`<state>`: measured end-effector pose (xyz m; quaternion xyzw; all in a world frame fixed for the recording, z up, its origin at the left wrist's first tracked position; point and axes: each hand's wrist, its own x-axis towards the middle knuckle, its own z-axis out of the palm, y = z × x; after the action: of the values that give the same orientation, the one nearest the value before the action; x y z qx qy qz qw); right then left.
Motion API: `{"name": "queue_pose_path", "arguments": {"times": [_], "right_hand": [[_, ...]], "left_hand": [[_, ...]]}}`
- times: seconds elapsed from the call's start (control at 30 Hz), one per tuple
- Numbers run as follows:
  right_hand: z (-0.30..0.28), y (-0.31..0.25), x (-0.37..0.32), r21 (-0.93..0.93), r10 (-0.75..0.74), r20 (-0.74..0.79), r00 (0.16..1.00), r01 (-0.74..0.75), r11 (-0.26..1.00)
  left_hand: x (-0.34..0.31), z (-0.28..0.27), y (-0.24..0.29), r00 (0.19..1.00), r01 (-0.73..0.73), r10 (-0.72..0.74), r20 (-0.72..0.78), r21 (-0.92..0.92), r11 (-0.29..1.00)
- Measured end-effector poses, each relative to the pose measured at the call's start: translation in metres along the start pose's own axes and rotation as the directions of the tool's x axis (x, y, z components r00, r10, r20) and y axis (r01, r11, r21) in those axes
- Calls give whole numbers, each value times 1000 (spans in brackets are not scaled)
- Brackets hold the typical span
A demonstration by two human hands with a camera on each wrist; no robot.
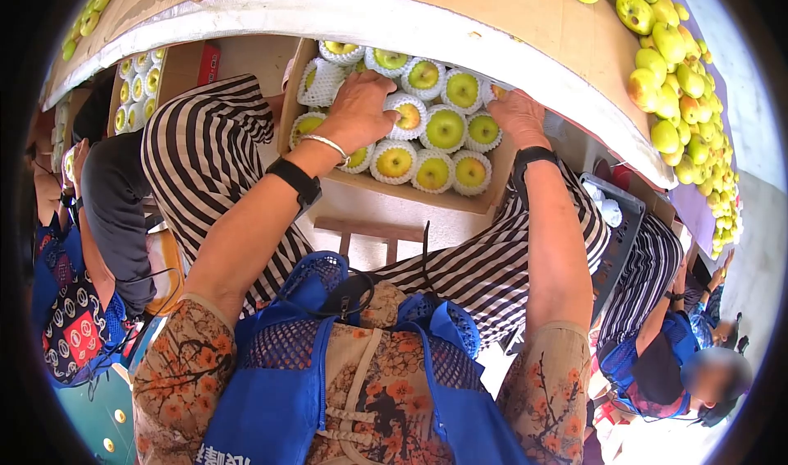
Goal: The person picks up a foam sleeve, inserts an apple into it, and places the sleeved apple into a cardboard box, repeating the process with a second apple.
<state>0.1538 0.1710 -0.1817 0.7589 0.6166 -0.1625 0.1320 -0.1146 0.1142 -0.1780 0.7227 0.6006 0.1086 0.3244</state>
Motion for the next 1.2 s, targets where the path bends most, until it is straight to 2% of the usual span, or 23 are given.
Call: {"name": "queue_pose_path", "arguments": {"times": [0.1, 0.2, 0.3, 0.4, 0.5, 0.6, 0.7, 0.8, 0.9, 1.0, 1.1, 1.2], "right_hand": [[7, 2, -4, 8, -191, -141, 971, 194, 981], [3, -12, -18, -107, -160, -173, 972, 143, 984], [19, -7, -10, -312, -279, -267, 922, 192, 931], [26, -2, -2, -380, -385, -321, 865, 255, 889], [26, -2, -1, -353, -344, -306, 888, 230, 907], [25, -4, -2, -423, -380, -312, 871, 231, 876], [17, -9, -5, -346, -326, -240, 914, 233, 909], [-2, -15, -14, -129, -186, -78, 979, 175, 976], [7, -8, -9, -59, -167, -161, 973, 160, 985], [22, -8, -3, -243, -256, -202, 945, 205, 948], [26, -14, -3, -233, -185, -172, 967, 143, 962], [42, -9, -2, -274, -264, -316, 911, 179, 945]], "left_hand": [[0, 5, 1, 999, -8, 8, -33, 9, 1000], [-2, 8, 4, 997, -55, 57, -47, 55, 997], [-3, 11, 4, 986, -144, 149, -74, 74, 987], [-5, 14, 4, 981, -169, 175, -87, 67, 983], [-7, 15, 7, 986, -155, 158, -55, 53, 987], [-8, 12, 11, 991, -134, 135, -17, 48, 990], [-8, 12, 11, 991, -133, 134, -12, 35, 990], [-7, 14, 11, 989, -144, 145, -8, 42, 989], [-6, 13, 14, 990, -143, 142, 27, 25, 989], [-5, 15, 14, 991, -128, 127, 40, 23, 991], [-5, 16, 14, 991, -127, 126, 34, 34, 991], [-5, 15, 13, 991, -132, 131, 32, 39, 990]]}}
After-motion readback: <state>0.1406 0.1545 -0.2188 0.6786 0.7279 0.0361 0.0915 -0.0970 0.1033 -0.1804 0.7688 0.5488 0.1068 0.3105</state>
